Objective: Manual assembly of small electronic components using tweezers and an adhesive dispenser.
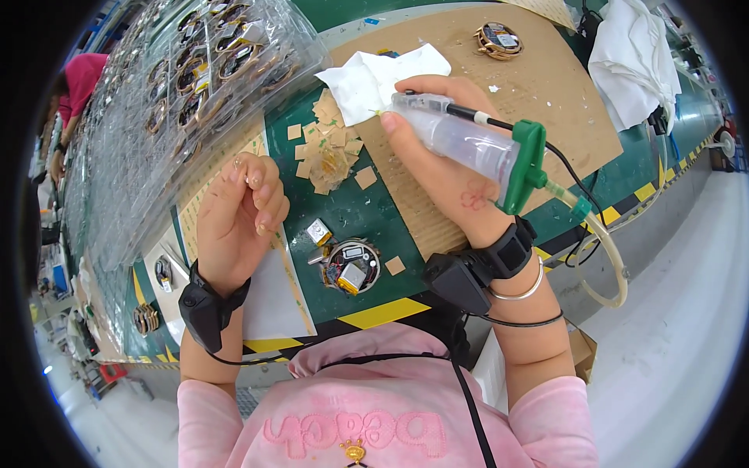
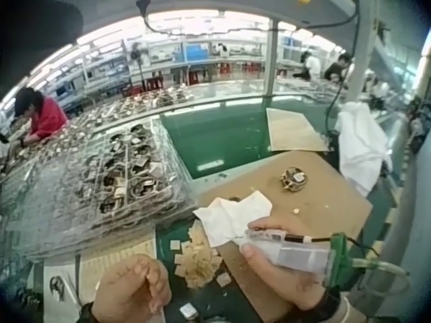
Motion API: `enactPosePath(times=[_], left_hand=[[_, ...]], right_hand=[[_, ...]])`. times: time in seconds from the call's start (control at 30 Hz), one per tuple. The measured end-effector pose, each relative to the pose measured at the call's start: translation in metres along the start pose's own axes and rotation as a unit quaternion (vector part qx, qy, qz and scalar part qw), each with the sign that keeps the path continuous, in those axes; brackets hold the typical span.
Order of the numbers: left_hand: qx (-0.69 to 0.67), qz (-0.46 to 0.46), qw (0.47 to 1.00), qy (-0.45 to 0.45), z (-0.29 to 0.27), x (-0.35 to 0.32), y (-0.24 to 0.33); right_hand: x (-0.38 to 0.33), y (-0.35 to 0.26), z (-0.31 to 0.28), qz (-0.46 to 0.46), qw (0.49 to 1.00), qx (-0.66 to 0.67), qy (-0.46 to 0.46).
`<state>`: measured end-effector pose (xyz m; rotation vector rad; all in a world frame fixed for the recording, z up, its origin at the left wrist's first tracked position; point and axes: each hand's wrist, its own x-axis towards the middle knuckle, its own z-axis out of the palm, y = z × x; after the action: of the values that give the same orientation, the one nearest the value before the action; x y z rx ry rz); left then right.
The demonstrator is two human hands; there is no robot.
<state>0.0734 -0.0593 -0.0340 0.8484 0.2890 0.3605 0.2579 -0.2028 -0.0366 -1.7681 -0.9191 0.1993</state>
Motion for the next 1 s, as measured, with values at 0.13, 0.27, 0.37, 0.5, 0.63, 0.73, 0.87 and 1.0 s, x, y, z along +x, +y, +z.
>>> enactPosePath(times=[0.13,0.27,0.37,0.5,0.63,0.73,0.87,1.0], left_hand=[[0.0,-0.004,1.0,0.005,-0.0002,-0.0009,0.001],[-0.009,-0.006,1.0,0.0,-0.001,-0.0003,-0.0003],[-0.009,-0.004,1.0,0.004,-0.0022,0.0,-0.0009],[-0.023,-0.008,1.0,-0.006,-0.0066,0.0006,-0.0017],[-0.031,-0.008,0.999,-0.005,-0.0065,0.0008,-0.0025],[-0.037,-0.005,0.999,-0.005,-0.0036,-0.0009,-0.0024],[-0.028,0.011,1.0,-0.007,-0.0053,-0.002,-0.0026],[-0.033,0.019,0.999,-0.021,-0.0095,-0.0029,-0.0029]], right_hand=[[0.0024,0.0034,0.0037,-0.055,0.998,0.004,0.036],[0.002,0.0019,0.0045,-0.054,0.998,0.011,0.043],[0.0024,0.0051,0.0053,-0.065,0.997,0.005,0.041],[0.0024,0.0042,0.0056,-0.048,0.998,0.016,0.037],[0.0025,0.0053,0.007,-0.055,0.998,0.019,0.036],[0.0026,0.0052,0.0054,-0.063,0.997,0.003,0.034],[0.0024,0.005,0.0058,-0.06,0.998,0.003,0.033],[0.0021,0.0044,0.0059,-0.061,0.998,0.002,0.033]])
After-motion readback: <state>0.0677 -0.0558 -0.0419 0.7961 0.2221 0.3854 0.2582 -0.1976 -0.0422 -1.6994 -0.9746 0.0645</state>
